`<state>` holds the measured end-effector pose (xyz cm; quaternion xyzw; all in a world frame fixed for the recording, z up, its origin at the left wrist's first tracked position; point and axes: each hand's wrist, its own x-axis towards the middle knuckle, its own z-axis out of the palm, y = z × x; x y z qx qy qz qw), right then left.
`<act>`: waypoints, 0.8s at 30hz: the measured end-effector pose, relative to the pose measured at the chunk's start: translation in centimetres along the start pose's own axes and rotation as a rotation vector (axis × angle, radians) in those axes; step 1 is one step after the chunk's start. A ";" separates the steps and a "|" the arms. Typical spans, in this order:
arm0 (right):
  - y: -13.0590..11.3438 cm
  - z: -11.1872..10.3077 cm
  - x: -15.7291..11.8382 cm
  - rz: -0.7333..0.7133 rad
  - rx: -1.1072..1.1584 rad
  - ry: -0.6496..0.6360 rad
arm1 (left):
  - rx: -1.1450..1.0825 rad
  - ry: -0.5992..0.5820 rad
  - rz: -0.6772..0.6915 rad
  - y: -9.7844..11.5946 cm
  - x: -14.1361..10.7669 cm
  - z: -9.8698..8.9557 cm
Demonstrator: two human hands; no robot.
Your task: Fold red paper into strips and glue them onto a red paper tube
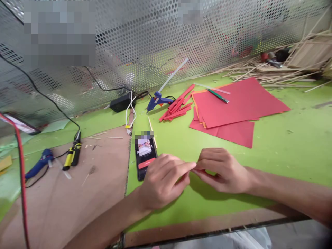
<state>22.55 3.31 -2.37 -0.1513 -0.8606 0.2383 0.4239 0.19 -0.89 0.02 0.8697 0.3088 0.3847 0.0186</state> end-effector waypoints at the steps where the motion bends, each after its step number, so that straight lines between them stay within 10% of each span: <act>1: 0.0 0.0 0.0 0.003 -0.005 0.002 | 0.023 -0.003 0.005 -0.1 0.0 0.0; 24: 0.3 -1.2 0.3 0.065 -0.008 0.124 | 0.210 0.133 -0.113 -3.9 1.4 -2.4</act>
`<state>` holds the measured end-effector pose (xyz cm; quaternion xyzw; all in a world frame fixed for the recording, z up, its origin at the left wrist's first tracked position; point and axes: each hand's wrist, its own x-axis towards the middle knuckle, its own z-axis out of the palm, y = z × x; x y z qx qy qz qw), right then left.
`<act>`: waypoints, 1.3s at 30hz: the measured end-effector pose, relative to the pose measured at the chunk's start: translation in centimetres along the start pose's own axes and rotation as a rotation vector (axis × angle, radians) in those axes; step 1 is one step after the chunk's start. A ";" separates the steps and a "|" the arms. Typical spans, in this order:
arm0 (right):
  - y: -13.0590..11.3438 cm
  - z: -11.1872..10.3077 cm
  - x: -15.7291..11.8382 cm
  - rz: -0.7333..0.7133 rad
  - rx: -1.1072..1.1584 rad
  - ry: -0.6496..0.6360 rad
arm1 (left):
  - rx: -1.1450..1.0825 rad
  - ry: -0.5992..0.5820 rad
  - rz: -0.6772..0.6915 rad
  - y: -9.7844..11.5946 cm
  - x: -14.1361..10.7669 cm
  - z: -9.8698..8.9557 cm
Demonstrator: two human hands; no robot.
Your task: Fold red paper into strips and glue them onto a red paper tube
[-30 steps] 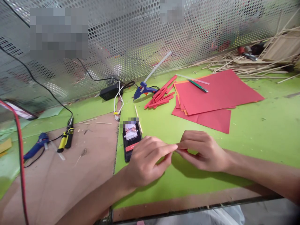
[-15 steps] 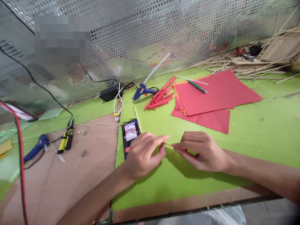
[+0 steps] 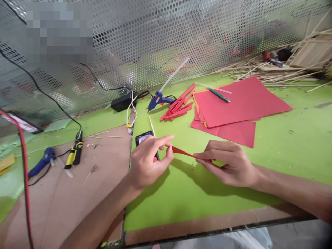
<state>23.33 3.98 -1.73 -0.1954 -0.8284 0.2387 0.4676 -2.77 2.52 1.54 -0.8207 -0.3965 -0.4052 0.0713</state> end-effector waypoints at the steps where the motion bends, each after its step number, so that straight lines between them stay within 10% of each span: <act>1: -0.1 -0.1 0.0 -0.002 0.004 0.006 | 0.032 0.008 -0.002 -0.2 0.1 -0.2; 12: 0.4 0.0 0.0 0.059 0.057 0.009 | -0.371 -0.133 -0.113 1.8 -0.5 0.3; 39: -0.3 1.4 0.0 0.081 -0.038 0.021 | -0.114 -0.118 0.125 5.2 -1.7 0.8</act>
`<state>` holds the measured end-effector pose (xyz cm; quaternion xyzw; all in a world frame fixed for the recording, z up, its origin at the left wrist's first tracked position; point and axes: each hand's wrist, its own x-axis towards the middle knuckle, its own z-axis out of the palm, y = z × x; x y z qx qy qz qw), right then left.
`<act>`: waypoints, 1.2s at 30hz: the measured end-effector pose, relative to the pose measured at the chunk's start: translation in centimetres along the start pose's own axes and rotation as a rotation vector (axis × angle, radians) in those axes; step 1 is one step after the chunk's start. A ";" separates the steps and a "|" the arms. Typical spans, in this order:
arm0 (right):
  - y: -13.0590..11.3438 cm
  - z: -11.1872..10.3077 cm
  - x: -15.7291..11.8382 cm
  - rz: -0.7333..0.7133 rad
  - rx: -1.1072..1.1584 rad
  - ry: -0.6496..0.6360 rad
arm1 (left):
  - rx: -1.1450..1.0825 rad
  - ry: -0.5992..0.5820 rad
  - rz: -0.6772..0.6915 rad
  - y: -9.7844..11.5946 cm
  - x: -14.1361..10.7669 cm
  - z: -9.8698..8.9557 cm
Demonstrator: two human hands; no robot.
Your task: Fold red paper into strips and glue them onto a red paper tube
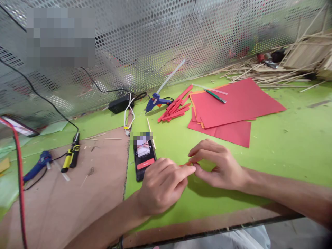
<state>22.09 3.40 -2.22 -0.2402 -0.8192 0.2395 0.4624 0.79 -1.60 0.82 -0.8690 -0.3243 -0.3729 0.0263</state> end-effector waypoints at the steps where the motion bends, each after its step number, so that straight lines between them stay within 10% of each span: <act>1: 0.1 0.0 0.0 0.007 -0.005 0.004 | -0.001 0.000 -0.011 0.0 0.0 -0.1; 13: 4.3 -2.0 1.4 0.385 -0.063 0.162 | -0.197 0.077 -0.302 -0.4 0.5 -0.6; 17: 3.1 -2.1 1.5 0.377 0.351 -0.094 | -0.371 0.137 -0.649 -1.6 0.7 -0.6; 22: 1.9 -1.0 1.3 0.521 0.563 -0.198 | -0.524 0.176 -0.773 -2.8 0.8 -0.4; 32: 1.9 -1.1 1.2 0.566 0.517 -0.175 | -0.106 -0.042 -0.347 -2.1 0.0 -0.1; 36: 1.7 -1.0 1.2 0.508 0.547 -0.209 | -0.180 -0.090 -0.384 -1.4 -0.3 0.3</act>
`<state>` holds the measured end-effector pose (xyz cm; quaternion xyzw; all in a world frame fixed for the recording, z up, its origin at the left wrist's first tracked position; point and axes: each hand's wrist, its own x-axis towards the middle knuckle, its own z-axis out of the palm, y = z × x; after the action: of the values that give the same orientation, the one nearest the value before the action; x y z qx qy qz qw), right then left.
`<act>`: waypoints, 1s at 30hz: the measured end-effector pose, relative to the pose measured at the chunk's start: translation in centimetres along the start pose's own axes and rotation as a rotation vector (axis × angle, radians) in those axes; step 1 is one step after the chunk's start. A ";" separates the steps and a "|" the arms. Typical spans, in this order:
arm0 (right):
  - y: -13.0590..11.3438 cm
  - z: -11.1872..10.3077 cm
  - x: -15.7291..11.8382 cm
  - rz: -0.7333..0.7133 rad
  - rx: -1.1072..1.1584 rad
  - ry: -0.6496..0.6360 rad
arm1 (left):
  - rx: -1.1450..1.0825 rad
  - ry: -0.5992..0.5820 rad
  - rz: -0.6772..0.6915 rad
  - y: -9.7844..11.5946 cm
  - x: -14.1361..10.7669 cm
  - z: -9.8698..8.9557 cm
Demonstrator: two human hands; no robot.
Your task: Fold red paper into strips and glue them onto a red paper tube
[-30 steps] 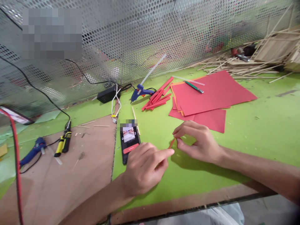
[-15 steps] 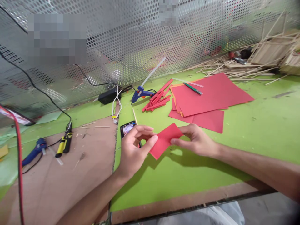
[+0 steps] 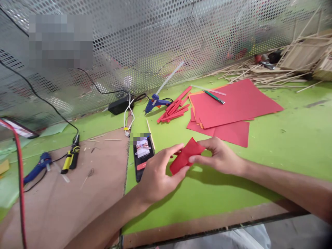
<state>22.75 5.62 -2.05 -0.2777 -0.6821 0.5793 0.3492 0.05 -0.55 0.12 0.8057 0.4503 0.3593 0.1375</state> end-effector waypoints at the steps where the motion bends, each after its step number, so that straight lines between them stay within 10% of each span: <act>1: 0.1 0.0 0.0 -0.011 0.021 -0.015 | -0.073 -0.033 -0.048 0.1 0.0 0.0; 11: -0.1 -0.6 0.2 0.127 -0.017 -0.029 | -0.516 -0.058 -0.595 -1.4 1.0 -0.7; 17: 1.5 -0.9 0.5 0.157 -0.565 0.212 | -0.020 -0.245 -0.327 -1.6 0.3 0.2; 23: 2.6 -0.9 0.3 -0.138 -1.200 0.224 | 0.607 -0.230 0.144 -2.2 -0.7 1.4; 30: 3.2 -0.5 -0.1 -0.615 -1.254 -0.051 | 0.672 -0.366 0.368 -3.1 -0.7 1.9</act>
<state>23.16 6.42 -5.16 -0.2075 -0.9435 -0.0423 0.2549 -0.73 0.77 -3.23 0.9233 0.3591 0.0619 -0.1216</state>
